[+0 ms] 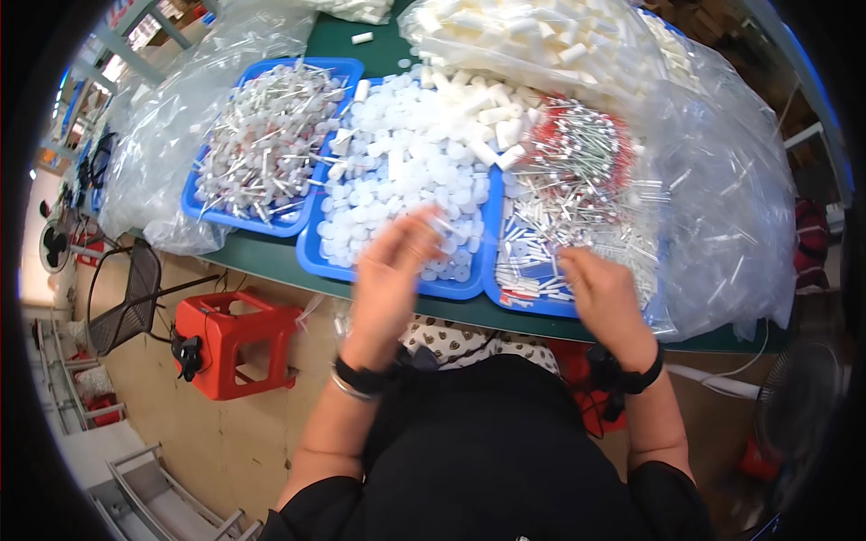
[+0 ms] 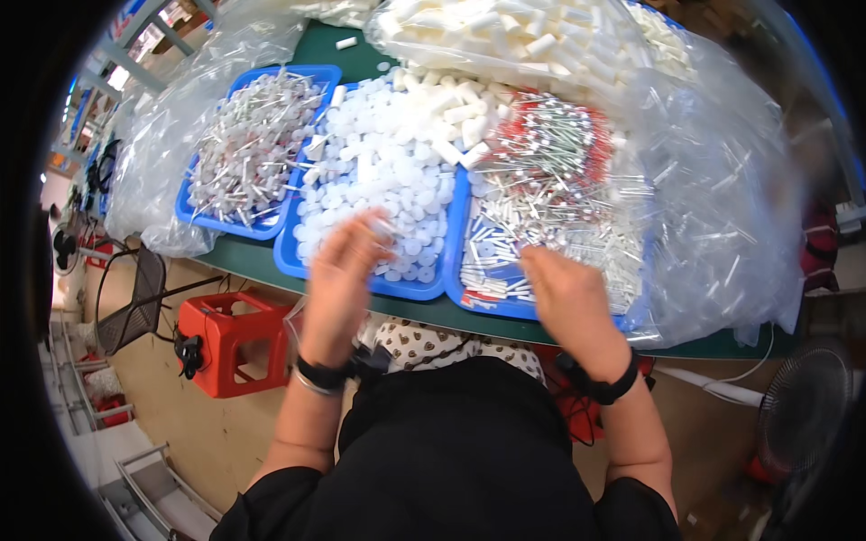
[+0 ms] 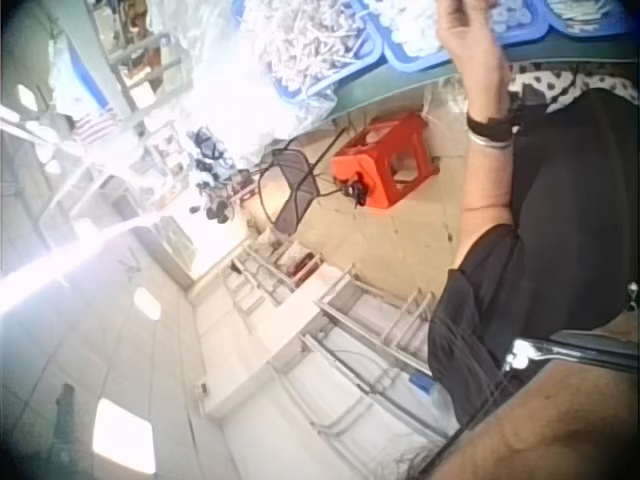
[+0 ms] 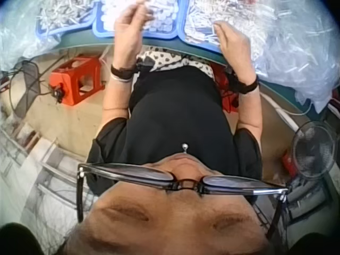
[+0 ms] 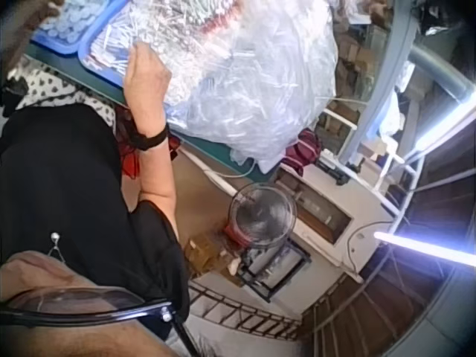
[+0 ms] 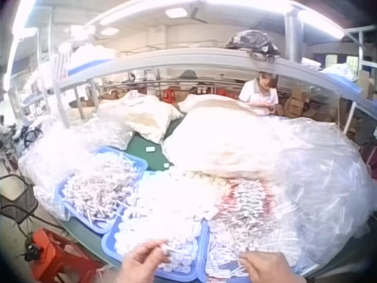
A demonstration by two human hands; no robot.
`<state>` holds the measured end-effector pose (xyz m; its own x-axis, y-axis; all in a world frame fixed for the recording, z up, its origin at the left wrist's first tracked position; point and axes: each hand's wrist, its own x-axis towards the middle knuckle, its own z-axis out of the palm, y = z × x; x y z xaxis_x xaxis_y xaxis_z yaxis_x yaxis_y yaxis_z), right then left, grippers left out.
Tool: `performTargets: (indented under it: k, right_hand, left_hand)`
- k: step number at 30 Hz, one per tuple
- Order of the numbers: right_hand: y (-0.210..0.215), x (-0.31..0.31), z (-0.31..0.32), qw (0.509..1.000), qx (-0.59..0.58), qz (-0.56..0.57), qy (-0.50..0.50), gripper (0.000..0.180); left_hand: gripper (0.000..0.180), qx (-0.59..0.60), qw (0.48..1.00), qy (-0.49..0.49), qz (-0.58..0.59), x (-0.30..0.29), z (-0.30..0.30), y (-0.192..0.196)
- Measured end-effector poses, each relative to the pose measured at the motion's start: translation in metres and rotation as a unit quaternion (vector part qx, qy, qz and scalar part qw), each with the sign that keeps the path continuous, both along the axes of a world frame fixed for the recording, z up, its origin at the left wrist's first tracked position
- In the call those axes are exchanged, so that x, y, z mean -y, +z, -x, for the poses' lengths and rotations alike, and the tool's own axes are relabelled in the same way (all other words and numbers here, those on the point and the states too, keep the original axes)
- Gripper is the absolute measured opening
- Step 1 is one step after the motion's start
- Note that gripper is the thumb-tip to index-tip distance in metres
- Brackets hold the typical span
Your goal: The person repeatedly picks small white plastic caps and thin white sticks from blue trays on a table. They insert the sticks into the caps by hand and place the assembled units into a separate tray. The process is continuous and repetitive throughout the video.
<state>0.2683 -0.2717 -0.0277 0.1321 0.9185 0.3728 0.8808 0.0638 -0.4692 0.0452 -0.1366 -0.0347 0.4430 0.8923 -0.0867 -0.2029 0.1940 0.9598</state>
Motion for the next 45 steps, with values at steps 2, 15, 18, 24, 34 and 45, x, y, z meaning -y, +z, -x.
performTargets:
  k: [2,15,18,24,34,45]
  right_hand:
    - [0.010,-0.003,-0.011,0.986,0.147,0.053,-0.055,0.008]
    - [-0.004,-0.009,-0.032,0.969,0.218,0.101,-0.053,0.008]
    - [0.001,-0.004,-0.033,0.983,0.147,0.091,-0.054,0.011]
    - [0.010,0.001,-0.030,0.996,-0.043,0.006,-0.075,0.015]
    - [0.030,0.010,-0.004,0.991,-0.108,0.038,-0.067,0.011]
    - [0.032,0.011,0.018,0.986,-0.159,0.049,-0.025,0.009]
  left_hand:
    - [0.033,0.036,0.985,0.149,-0.082,-0.053,0.028,0.010]
    - [0.038,-0.335,0.775,0.257,-0.470,-0.095,0.055,0.006]
    - [0.028,-0.300,0.844,0.028,-0.444,-0.052,0.024,-0.015]
    - [0.029,-0.354,0.787,-0.028,-0.505,-0.035,0.001,-0.028]
    - [0.013,-0.395,0.752,-0.015,-0.527,-0.032,-0.004,-0.028]
    - [0.014,-0.134,0.977,-0.070,-0.148,-0.010,-0.012,-0.015]
